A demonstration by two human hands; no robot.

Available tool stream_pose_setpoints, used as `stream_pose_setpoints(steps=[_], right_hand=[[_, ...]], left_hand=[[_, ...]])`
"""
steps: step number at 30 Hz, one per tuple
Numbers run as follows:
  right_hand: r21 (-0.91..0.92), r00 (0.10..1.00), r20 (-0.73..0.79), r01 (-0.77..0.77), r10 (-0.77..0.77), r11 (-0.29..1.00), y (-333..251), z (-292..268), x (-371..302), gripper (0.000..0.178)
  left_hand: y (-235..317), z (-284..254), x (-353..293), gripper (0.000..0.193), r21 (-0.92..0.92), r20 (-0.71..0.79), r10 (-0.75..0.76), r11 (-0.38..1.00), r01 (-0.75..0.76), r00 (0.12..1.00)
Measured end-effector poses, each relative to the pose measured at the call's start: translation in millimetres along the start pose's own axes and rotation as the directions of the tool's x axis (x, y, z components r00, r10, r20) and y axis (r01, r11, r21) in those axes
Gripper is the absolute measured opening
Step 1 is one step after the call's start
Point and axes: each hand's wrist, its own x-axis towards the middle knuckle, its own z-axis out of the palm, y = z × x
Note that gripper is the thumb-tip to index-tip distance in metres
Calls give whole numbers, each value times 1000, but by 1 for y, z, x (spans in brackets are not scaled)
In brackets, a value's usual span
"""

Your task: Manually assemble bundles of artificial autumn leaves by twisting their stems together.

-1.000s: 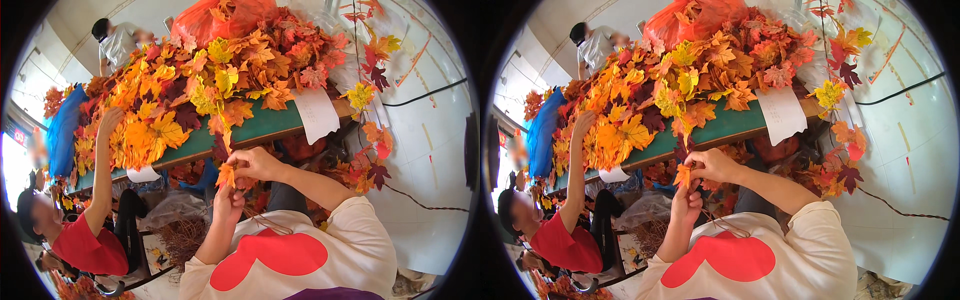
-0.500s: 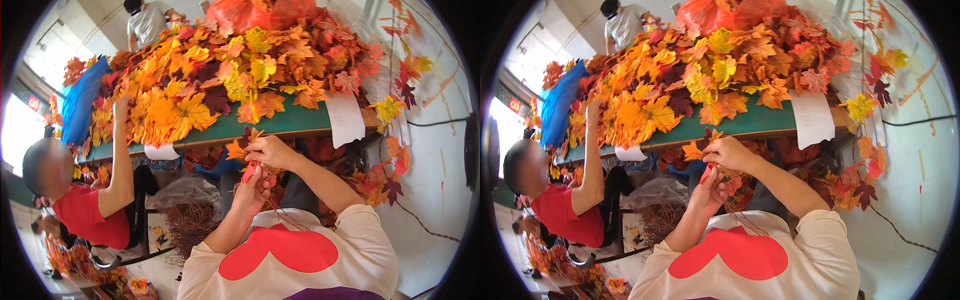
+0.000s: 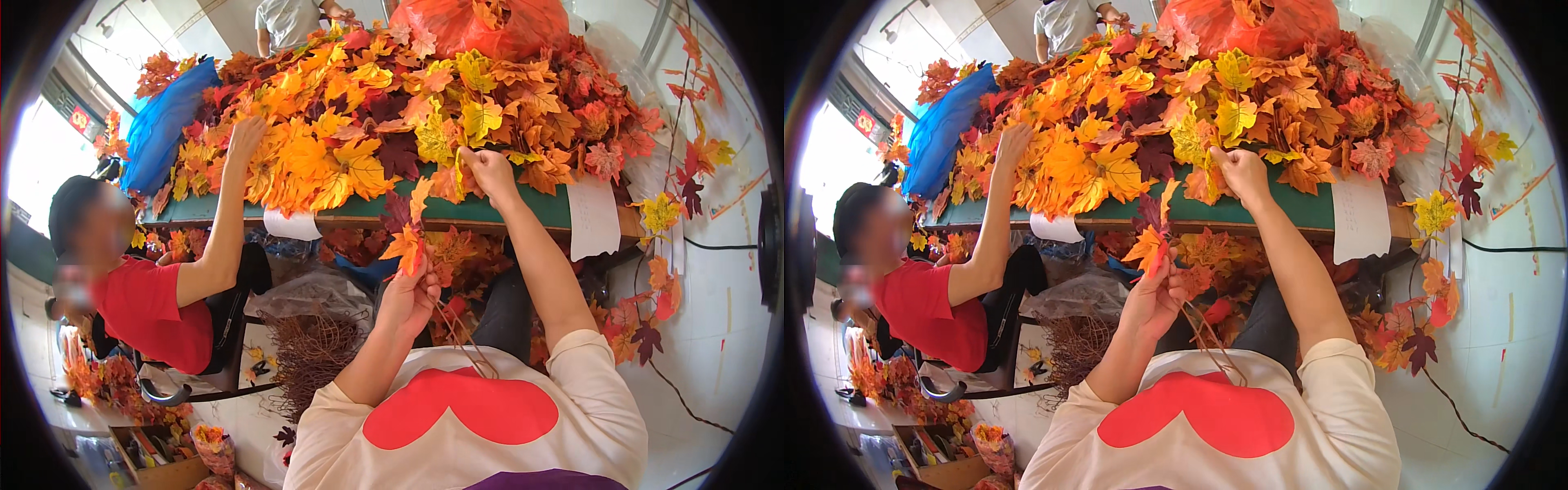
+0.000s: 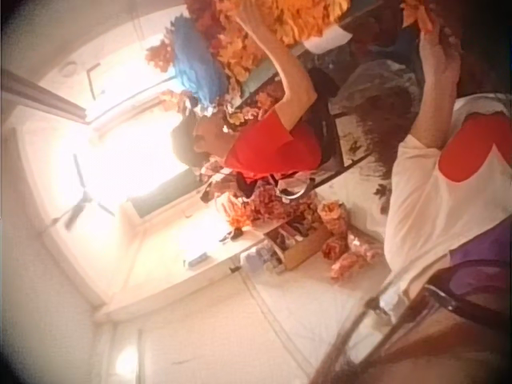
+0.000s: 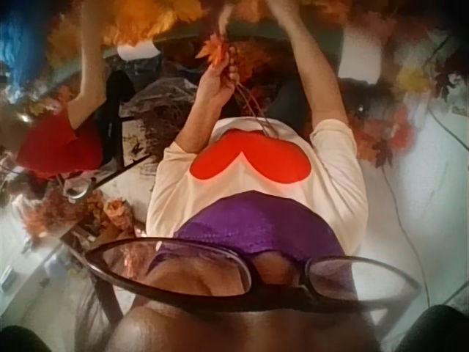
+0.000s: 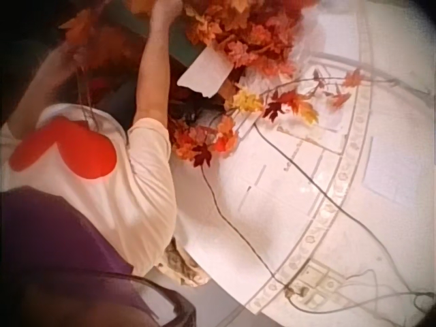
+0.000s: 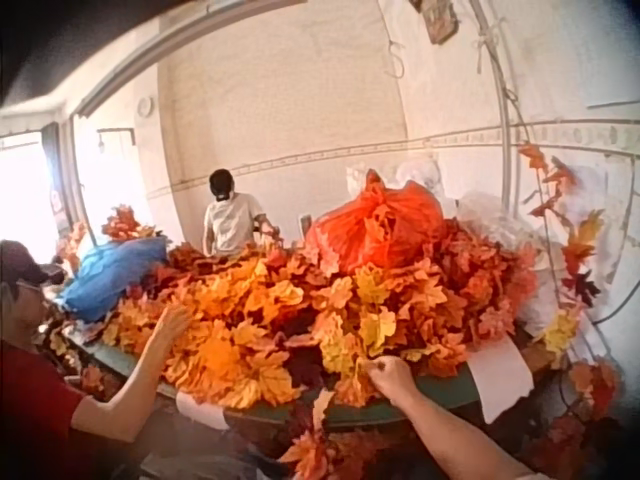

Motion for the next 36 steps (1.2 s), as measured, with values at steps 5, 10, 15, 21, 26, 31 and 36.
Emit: stream_pose_setpoints(steps=[5, 10, 15, 21, 26, 31, 36], right_hand=[[146, 998, -52, -30, 38, 989, -2, 8, 5, 21], [326, 977, -86, 211, -194, 922, 3, 2, -24, 15], [239, 895, -116, 446, -430, 863, -8, -24, -69, 15], [-159, 728, 79, 683, -681, 713, -22, -57, -143, 14], [-24, 628, 156, 774, -763, 632, -16, -47, -172, 10], [154, 614, 197, 751, -764, 642, -6, -18, -178, 9], [64, 862, 232, 449, -451, 891, -8, -1, -187, 10]], left_hand=[[1, -6, 0, 23, 14, -21, 18, 1000, -17, 1000], [7, -5, -2, 22, -39, -56, 8, 999, -10, 998], [12, 1, 0, 17, -187, -6, -72, 980, 70, 997], [11, 3, -1, 20, -266, 115, -130, 951, 157, 985], [5, 7, -3, 20, -282, 137, -171, 937, 204, 976], [1, 9, -4, 19, -252, 149, -197, 940, 230, 969], [3, 11, -9, 16, -246, 110, -256, 929, 276, 960]])
